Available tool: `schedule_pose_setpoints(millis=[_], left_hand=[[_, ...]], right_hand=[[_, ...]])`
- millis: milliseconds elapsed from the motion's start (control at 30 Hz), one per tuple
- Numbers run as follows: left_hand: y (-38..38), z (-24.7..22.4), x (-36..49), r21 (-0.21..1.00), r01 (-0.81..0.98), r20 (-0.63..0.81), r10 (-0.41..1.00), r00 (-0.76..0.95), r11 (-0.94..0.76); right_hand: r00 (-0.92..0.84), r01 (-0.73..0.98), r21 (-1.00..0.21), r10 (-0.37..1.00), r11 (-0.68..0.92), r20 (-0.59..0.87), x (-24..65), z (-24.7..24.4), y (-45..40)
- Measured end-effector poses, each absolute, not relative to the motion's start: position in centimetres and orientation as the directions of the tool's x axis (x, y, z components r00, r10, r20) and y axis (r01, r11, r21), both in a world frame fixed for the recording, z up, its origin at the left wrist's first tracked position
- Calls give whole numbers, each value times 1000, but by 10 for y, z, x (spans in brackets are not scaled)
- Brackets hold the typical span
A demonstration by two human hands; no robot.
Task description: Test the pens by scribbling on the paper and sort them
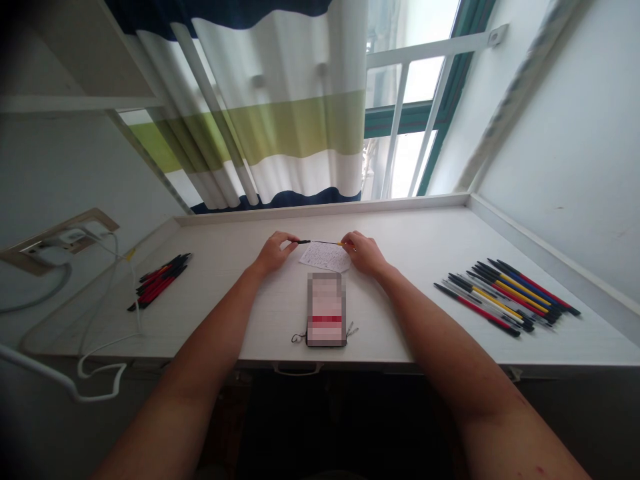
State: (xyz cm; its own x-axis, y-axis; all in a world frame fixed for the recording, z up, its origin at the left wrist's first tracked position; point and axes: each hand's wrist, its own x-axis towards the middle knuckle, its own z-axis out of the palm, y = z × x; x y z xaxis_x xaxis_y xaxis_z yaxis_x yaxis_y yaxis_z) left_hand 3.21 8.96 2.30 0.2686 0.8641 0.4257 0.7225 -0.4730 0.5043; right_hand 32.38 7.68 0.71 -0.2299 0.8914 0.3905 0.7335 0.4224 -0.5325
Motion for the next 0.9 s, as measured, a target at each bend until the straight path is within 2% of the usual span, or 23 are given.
schedule_pose_setpoints(millis=[533,900], left_hand=[[86,23,42,503,710,398,861,317,-494],[85,22,45,506,651,457,816,354,-566]], right_hand=[[-255,747,-508,891,429,376,318,11,72],[-251,728,-517,877,450,410,319,6,76]])
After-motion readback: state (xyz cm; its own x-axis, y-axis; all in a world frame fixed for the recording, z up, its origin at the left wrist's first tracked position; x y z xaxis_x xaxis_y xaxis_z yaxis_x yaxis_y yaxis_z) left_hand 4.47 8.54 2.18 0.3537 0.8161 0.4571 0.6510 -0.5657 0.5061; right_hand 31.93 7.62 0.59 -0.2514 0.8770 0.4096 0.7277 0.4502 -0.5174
